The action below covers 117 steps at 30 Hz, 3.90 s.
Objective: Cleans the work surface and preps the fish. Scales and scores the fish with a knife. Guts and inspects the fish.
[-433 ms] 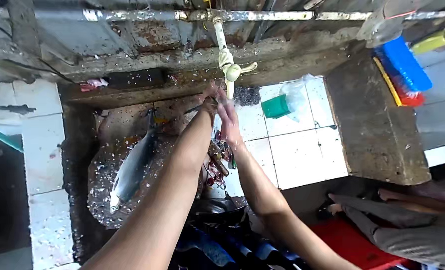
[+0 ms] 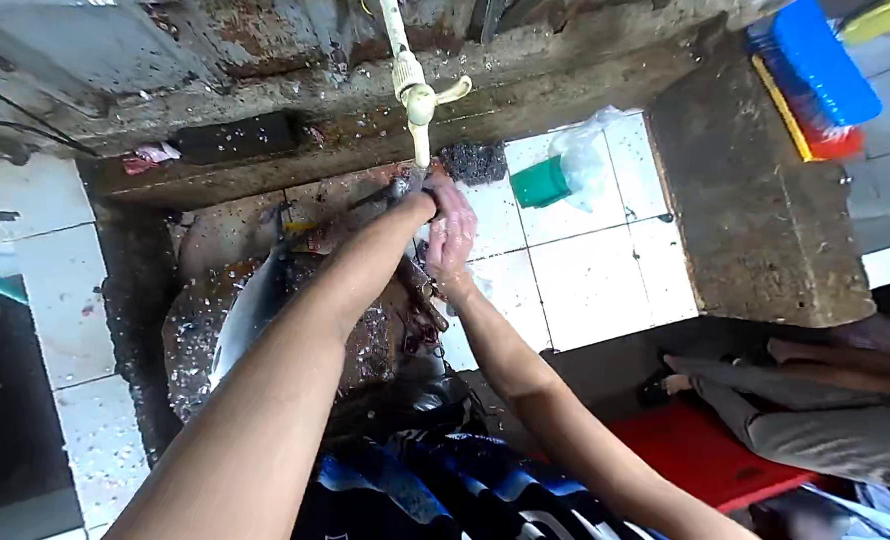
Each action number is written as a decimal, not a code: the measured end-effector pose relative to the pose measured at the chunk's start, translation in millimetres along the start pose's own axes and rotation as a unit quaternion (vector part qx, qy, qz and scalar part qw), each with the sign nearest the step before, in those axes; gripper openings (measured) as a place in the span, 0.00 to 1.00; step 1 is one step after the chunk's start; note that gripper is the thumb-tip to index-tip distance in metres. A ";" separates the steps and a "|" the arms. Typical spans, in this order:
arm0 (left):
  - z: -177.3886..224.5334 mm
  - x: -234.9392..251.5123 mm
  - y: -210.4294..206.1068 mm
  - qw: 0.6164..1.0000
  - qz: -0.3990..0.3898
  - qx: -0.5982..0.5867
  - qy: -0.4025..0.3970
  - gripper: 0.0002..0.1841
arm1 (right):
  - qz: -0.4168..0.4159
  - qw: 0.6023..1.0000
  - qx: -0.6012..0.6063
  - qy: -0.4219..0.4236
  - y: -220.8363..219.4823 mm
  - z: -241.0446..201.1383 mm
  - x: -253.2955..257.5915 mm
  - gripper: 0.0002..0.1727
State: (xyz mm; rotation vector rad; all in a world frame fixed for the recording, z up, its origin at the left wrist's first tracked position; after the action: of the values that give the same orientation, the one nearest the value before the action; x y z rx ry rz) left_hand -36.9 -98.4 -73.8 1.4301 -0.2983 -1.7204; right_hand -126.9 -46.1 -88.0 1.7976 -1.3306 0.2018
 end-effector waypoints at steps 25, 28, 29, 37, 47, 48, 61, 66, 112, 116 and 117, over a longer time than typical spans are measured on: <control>20.8 -191.9 133.7 0.910 0.310 0.159 -0.226 0.24 | -0.356 0.819 -0.035 -0.448 53.1 -16.6 -88.3 0.29; -48.0 -255.9 98.9 0.876 0.413 0.073 -0.239 0.26 | -0.390 0.818 0.052 -0.420 49.3 -44.5 -102.6 0.35; -88.1 -274.1 78.4 0.868 0.447 0.031 -0.213 0.26 | -0.384 0.840 0.065 -0.378 46.5 -63.3 -107.8 0.33; -292.5 -312.9 -217.2 0.942 0.208 -0.120 0.235 0.71 | -0.517 0.797 -0.148 -0.276 -2.9 -123.6 -172.2 0.34; -377.0 -374.0 -236.2 0.715 0.289 -0.628 0.103 0.41 | -0.709 0.694 0.049 -0.118 -30.7 -218.0 -252.9 0.29; -387.1 -392.5 -243.4 0.695 0.295 -0.652 0.068 0.40 | -0.711 0.691 0.030 -0.126 -31.5 -208.4 -243.9 0.28; -385.8 -517.2 -297.7 0.611 0.302 -0.717 -0.150 0.43 | -0.668 0.727 -0.028 -0.160 -61.1 -227.8 -235.6 0.27; -328.7 -500.3 -293.2 0.638 0.280 -0.714 -0.068 0.48 | -0.475 0.818 -0.136 -0.296 -20.8 -157.1 -170.5 0.33; -204.5 -319.5 -279.0 0.824 0.271 -0.383 0.317 0.52 | -0.528 0.804 -0.090 -0.258 -5.3 -180.8 -241.7 0.30; -207.4 -314.8 -286.9 0.803 0.280 -0.422 0.313 0.48 | -0.498 0.826 -0.005 -0.265 8.5 -214.5 -200.1 0.34; -206.5 -315.3 -289.4 0.798 0.283 -0.428 0.315 0.47 | -0.440 0.867 0.016 -0.232 10.3 -226.3 -189.6 0.32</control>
State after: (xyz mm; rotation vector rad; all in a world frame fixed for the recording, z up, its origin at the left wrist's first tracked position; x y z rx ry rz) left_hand 9.0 373.1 -112.0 0.9727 0.3662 -0.6381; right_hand -136.2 247.2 -53.9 2.3822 -0.6580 -0.7507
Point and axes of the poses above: each hand's wrist, its own x-axis towards the middle knuckle, its own y-axis out of the back of the hand, z = x × y, the point moved 7 cm from there along x, towards the middle knuckle, and after that the axes turned 3 degrees about -z, right-handed, at the moved point
